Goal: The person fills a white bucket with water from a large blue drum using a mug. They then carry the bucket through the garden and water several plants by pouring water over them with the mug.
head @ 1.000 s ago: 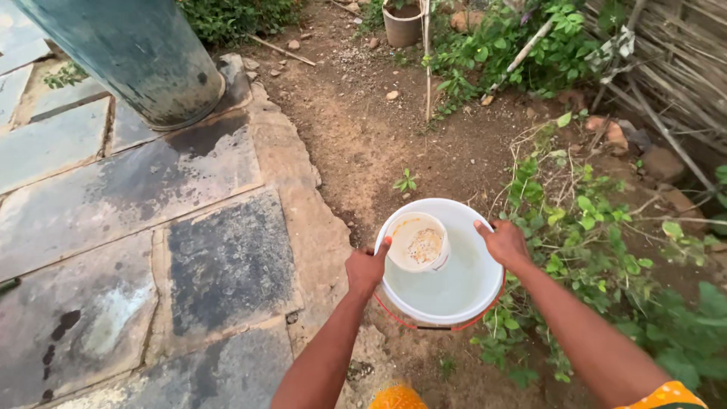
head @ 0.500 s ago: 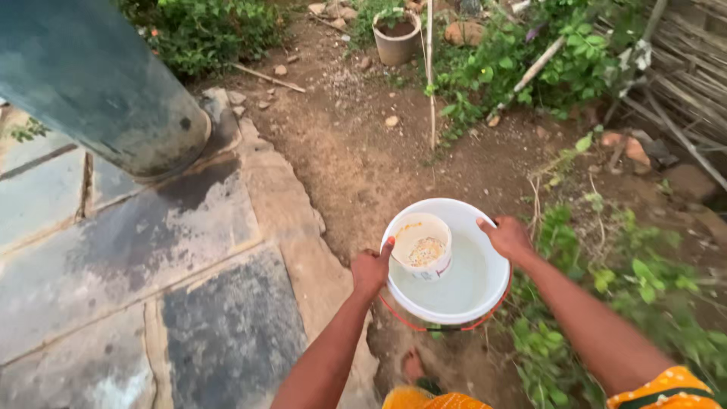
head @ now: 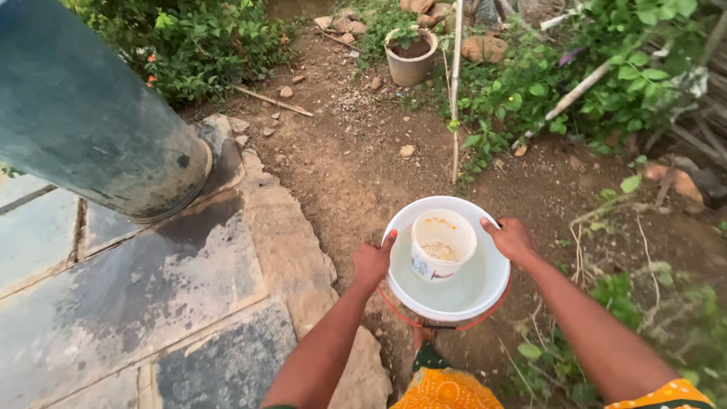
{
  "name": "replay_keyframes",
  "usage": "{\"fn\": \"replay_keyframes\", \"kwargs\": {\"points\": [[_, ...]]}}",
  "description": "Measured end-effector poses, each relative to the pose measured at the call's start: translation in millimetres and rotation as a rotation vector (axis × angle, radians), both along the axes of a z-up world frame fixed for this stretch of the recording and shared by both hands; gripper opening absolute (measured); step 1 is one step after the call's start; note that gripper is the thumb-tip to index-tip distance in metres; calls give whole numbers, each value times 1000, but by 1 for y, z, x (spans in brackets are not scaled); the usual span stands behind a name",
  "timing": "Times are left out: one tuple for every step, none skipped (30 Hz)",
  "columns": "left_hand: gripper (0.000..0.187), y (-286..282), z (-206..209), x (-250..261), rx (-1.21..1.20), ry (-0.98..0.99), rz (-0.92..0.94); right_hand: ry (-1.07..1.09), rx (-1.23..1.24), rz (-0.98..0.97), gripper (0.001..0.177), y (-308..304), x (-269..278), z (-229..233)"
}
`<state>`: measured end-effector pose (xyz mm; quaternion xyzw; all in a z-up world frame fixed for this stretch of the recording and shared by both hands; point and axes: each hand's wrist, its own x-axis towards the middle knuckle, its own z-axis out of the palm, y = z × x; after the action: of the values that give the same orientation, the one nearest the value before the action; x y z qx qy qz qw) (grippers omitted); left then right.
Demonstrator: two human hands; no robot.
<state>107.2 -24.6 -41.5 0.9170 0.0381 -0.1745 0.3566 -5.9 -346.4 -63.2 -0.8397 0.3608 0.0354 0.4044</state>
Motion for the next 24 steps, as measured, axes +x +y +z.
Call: {"fn": "replay_keyframes", "kwargs": {"points": [[86,-6,-9,15,16,37,-8,27,-12,15,59,-6,16,-9],[87,-11,-14,33,34,57,-22,36,-22,24,61,-14,44,-15],[88,-20,-18,59,52,77,-35,32,-40,29,62,-27,75,-17],[87,-24,-25,77,65,43,-52,58,-41,21,63,-30,83,-27],[86,-29,-32,95,78,9,-70,83,-42,13,64,-31,92,-36],[85,-37,-38,115,81,-31,-90,65,-32,14,65,-35,107,-42],[84,-41,-44,133,65,5,-77,47,-23,14,67,-37,122,-48],[84,-44,-49,149,48,41,-63,29,-16,14,70,-39,135,-51],[84,-46,-53,164,32,78,-50,54,-28,6,70,-42,148,-53],[83,-49,-58,178,41,67,-74,79,-40,0,70,-44,162,-55],[83,-51,-62,193,49,56,-98,104,-51,-7,70,-45,173,-56],[82,-56,-66,210,54,39,-121,102,-52,-23,69,-48,186,-56],[82,-60,-69,228,68,41,-142,100,-53,-39,68,-49,197,-56],[82,-67,-73,246,79,43,-165,98,-56,-58,67,-52,207,-56],[82,-73,-77,264,91,45,-188,96,-14,-101,66,-49,217,-57],[83,-79,-80,283,118,66,-228,92,22,-151,65,-45,225,-59],[84,-83,-84,303,145,87,-269,87,58,-202,64,-44,235,-62],[85,-81,-91,316,181,116,-312,116,34,-210,67,-43,242,-67],[84,-84,-98,328,166,134,-351,145,10,-218,70,-44,250,-73],[83,-91,-103,349,156,141,-395,163,-9,-232,74,-45,264,-79],[82,-98,-108,369,146,149,-438,153,7,-255,73,-46,273,-84],[82,-101,-116,386,133,157,-469,144,23,-280,72,-42,278,-91],[81,-104,-124,401,120,165,-500,134,38,-304,72,-38,284,-98],[81,-105,-133,413,108,181,-526,130,43,-318,72,-35,290,-106]]}}
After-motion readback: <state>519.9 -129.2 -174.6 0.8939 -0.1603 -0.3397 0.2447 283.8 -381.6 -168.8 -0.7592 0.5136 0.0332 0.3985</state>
